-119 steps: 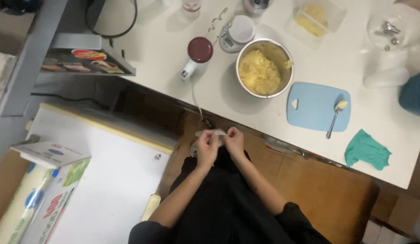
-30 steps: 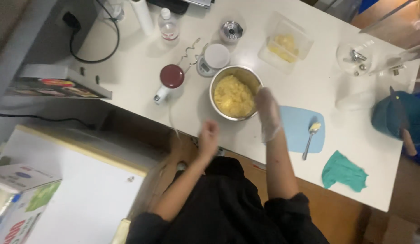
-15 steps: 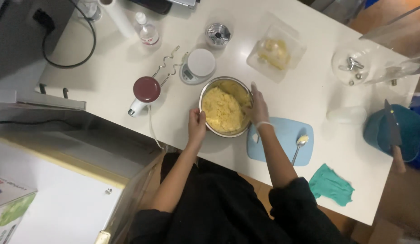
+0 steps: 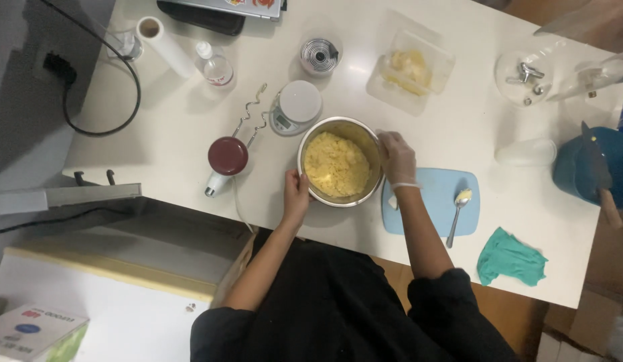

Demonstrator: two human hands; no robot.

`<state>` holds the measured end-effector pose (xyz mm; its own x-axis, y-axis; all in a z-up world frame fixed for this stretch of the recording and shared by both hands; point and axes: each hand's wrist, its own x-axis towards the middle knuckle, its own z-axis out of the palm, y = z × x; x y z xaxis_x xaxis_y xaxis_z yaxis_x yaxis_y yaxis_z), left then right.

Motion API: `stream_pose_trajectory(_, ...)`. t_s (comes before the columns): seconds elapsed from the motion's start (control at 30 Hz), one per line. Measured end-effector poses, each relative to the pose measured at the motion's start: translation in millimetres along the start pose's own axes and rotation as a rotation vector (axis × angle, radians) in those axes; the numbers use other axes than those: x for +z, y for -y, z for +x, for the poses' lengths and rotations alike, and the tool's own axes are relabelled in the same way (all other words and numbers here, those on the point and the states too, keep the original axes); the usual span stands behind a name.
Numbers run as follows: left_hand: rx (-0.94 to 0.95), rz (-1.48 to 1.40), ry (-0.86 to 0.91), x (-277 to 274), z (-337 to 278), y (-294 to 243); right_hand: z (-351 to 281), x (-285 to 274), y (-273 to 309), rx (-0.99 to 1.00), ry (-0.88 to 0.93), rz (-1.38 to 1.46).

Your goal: Mixing dough in a bowl using a hand mixer and then kneading it by hand.

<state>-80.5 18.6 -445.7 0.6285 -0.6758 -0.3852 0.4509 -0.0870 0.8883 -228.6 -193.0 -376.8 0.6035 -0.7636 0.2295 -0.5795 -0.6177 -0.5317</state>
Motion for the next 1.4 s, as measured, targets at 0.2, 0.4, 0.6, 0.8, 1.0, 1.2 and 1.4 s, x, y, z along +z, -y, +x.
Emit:
stream_pose_trajectory(0.2,0.048,-0.012,0.044,-5.9,21.8,14.4,-4.2,19.5,43.9,0.095,0.206,0.265)
stream_pose_trajectory(0.4,0.293,0.284,-0.043,-0.8,21.8,6.3,-20.4,82.3,2.5,0.725,0.102,0.841)
stream_pose_trajectory(0.6,0.276,0.361,0.119,-2.3,37.7,-13.9,25.3,80.1,33.2,0.701,0.107,0.858)
stream_pose_trajectory(0.8,0.183,0.407,0.200,8.9,45.5,-43.3,23.0,114.8,13.3,0.278,0.426,0.562)
stream_pose_trajectory(1.0,0.190,0.310,0.112,-1.9,70.3,-6.0,19.2,47.7,54.7,-0.472,0.705,-0.033)
stream_pose_trajectory(1.2,0.172,0.271,0.131,11.9,47.0,-37.8,45.4,23.2,43.0,-0.120,0.557,-0.012)
stream_pose_trajectory(1.4,0.274,0.150,0.081,22.0,39.5,-10.5,6.3,81.6,-36.3,0.365,0.766,0.037)
